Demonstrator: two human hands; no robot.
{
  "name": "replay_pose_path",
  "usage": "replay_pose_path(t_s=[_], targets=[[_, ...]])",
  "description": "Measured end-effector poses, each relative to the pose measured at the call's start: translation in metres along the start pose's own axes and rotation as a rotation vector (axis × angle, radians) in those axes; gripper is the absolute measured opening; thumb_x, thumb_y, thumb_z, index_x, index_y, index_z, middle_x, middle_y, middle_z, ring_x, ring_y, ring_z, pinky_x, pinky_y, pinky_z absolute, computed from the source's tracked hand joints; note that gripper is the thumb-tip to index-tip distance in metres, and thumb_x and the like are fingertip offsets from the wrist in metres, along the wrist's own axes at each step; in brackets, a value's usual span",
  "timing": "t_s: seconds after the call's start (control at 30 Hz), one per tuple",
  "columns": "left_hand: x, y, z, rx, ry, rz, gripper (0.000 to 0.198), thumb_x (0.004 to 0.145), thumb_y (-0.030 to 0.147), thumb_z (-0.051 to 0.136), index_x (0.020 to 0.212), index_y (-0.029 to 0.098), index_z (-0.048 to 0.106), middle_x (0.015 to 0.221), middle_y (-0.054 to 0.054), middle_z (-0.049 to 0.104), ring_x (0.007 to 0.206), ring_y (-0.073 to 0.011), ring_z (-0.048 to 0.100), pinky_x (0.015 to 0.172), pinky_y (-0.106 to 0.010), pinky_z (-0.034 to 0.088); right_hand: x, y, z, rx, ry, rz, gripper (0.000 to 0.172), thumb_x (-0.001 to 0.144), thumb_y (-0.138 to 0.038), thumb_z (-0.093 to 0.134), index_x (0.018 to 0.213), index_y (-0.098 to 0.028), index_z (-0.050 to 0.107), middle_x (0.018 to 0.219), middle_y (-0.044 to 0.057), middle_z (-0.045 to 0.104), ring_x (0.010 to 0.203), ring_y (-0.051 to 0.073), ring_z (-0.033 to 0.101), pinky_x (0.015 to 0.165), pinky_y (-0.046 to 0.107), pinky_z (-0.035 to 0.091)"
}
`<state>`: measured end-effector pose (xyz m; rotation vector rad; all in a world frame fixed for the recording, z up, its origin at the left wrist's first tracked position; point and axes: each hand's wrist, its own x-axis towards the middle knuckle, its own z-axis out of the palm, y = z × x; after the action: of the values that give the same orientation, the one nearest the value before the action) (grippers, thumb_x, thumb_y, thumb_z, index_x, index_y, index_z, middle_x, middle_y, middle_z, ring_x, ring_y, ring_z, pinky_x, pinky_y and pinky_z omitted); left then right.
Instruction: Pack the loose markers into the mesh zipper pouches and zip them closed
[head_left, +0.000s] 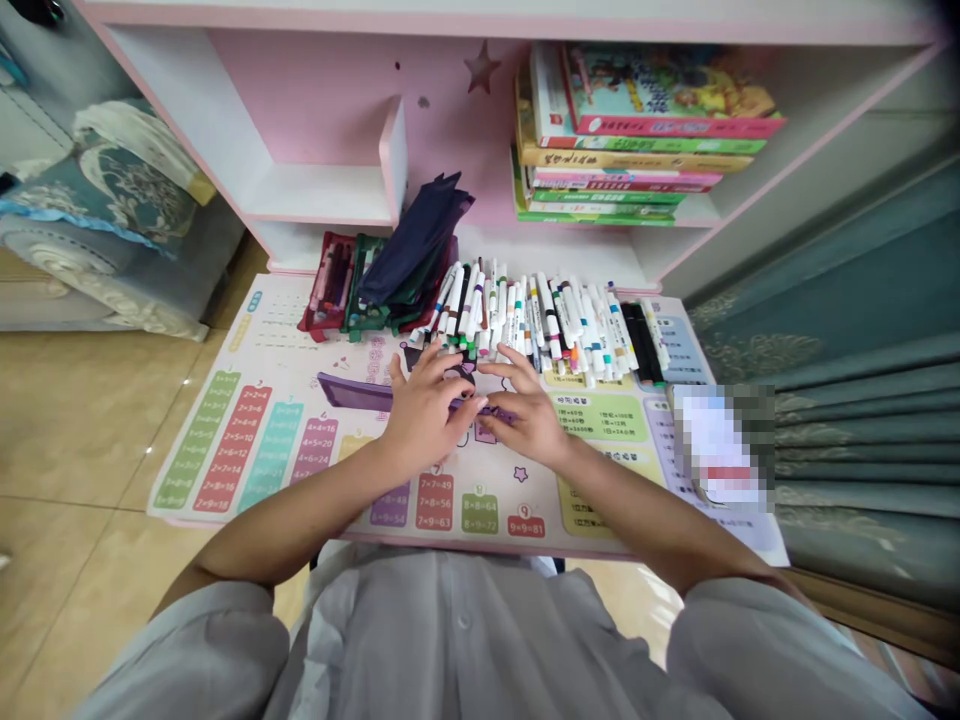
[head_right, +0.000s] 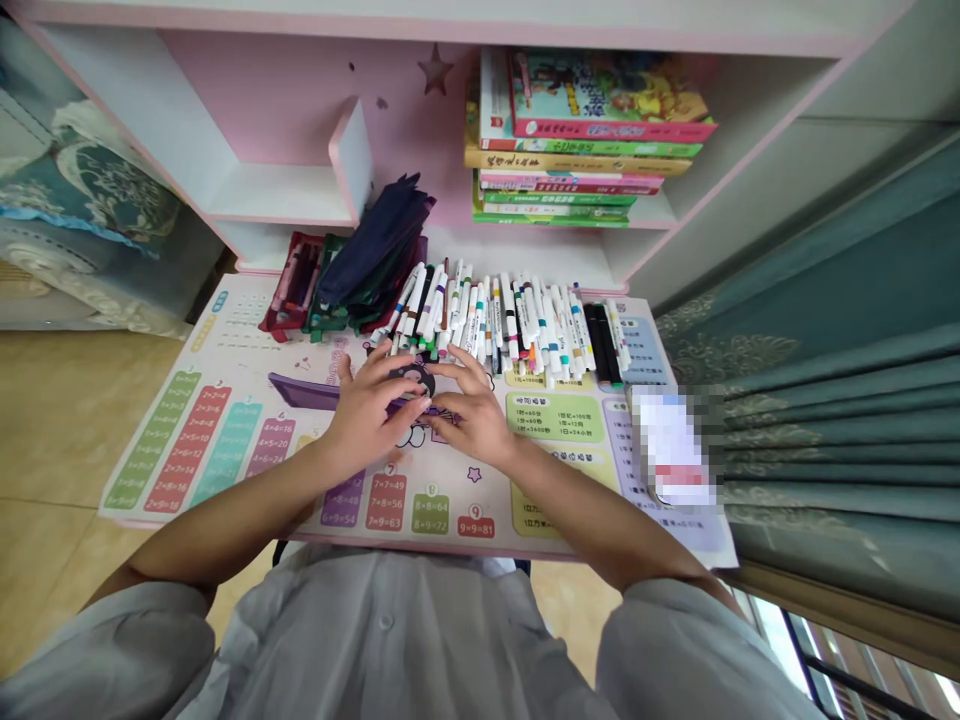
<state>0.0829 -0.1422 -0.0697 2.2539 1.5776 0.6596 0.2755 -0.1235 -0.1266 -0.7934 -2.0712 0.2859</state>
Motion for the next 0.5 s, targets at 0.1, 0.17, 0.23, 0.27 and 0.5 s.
replay_pose_path(t_s=[0.1,0.17,0.23,0.27,0.5], targets=[[-0.0001,0.0001,0.003,-0.023,0.017,-0.004,0.013,0.09,0.035,0.068,0.083,0.025,0.073,0.135,-0.007,0.068,0.144,-0.0373,0.045,0.118,-0.074,0.016,0.0004,-0.0016,0.0026,-0.003,0.03,-0.021,0.013,0.089,-0.026,0.068,0.078,-0.023,0.071,0.126,0.009,0.067,0.145,0.033,0.044,0.117,0.057,0.046],[-0.0003,0.0017,0.0031,-0.043,0.02,-0.001,0.012,0.088,0.033,0.07,0.079,0.025,0.071,0.134,-0.007,0.069,0.143,-0.0371,0.046,0.118,-0.075,0.016,0.0004,-0.0019,0.003,0.006,0.032,-0.027,0.014,0.089,-0.025,0.067,0.077,-0.023,0.071,0.127,0.009,0.066,0.146,0.033,0.043,0.115,0.057,0.047],[-0.001,0.0038,0.0016,-0.069,0.016,-0.008,0.012,0.085,0.03,0.07,0.075,0.024,0.069,0.133,-0.006,0.069,0.143,-0.0368,0.046,0.119,-0.075,0.015,0.0001,-0.0013,0.0026,0.012,0.016,-0.022,0.013,0.089,-0.026,0.067,0.077,-0.023,0.072,0.129,0.008,0.065,0.147,0.034,0.041,0.115,0.058,0.047],[-0.0015,0.0047,0.0004,-0.082,0.013,-0.015,0.012,0.084,0.028,0.07,0.073,0.024,0.068,0.133,-0.005,0.069,0.144,-0.0367,0.046,0.119,-0.074,0.015,-0.0002,-0.0008,0.0023,0.012,0.003,-0.013,0.013,0.089,-0.027,0.067,0.078,-0.024,0.073,0.13,0.008,0.065,0.147,0.034,0.04,0.116,0.059,0.046],[-0.0056,0.0013,-0.0058,-0.1,0.003,-0.028,0.01,0.081,0.02,0.067,0.073,0.025,0.068,0.132,-0.003,0.069,0.145,-0.0359,0.045,0.121,-0.073,0.015,-0.0019,0.0012,0.0008,-0.001,-0.047,0.045,0.011,0.089,-0.033,0.069,0.083,-0.027,0.075,0.133,0.005,0.065,0.149,0.034,0.038,0.117,0.061,0.043]])
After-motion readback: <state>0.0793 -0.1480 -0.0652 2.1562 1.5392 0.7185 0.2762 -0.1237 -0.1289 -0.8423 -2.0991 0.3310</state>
